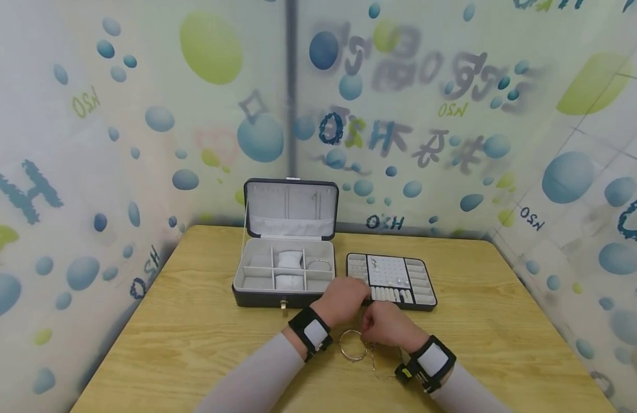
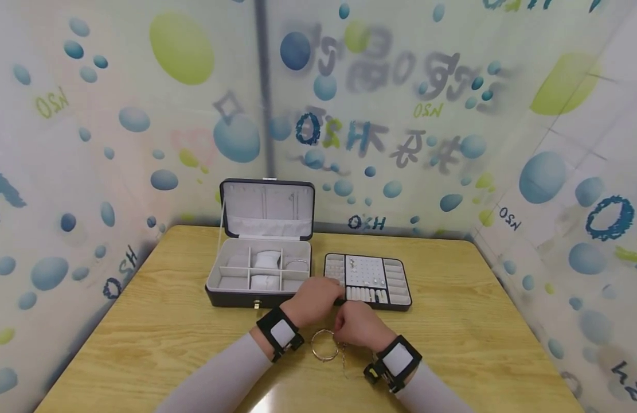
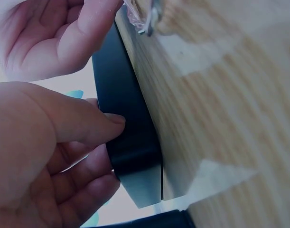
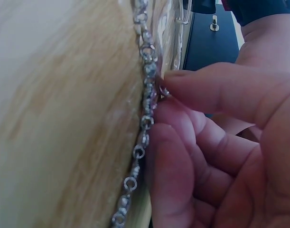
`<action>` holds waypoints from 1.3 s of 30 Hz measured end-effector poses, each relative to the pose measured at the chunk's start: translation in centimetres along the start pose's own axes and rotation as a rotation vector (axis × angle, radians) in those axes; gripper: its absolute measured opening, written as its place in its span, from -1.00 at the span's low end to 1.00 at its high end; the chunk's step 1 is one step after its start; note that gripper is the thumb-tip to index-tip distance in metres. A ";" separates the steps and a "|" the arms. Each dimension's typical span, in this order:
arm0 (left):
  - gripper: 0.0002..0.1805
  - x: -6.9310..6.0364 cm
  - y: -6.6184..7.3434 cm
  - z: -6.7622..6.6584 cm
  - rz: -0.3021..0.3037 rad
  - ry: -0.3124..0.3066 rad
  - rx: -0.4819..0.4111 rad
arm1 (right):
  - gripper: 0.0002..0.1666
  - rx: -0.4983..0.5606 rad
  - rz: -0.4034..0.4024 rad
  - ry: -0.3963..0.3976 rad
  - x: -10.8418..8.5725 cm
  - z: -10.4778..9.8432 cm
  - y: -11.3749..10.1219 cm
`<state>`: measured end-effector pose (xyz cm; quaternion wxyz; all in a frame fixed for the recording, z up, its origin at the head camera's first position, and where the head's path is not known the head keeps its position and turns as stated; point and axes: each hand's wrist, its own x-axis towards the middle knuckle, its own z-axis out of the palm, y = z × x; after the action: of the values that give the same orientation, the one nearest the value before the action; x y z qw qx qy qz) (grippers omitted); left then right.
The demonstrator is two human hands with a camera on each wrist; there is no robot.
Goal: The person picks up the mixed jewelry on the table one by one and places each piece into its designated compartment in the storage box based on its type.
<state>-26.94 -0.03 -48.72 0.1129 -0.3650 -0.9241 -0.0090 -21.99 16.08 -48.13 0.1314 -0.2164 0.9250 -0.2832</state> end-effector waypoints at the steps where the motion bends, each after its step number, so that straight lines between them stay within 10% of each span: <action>1: -0.83 0.0 0.0 0.0 0.000 0.003 -0.001 | -0.76 -0.005 0.001 0.000 0.0 0.0 0.0; 39: -0.82 -0.1 0.0 -0.2 0.003 0.001 0.008 | -0.72 -0.081 -0.006 0.115 0.2 0.9 0.3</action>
<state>-26.84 -0.08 -48.49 0.1147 -0.3658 -0.9236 -0.0054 -21.91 15.81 -49.02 0.0683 -0.2077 0.9411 -0.2577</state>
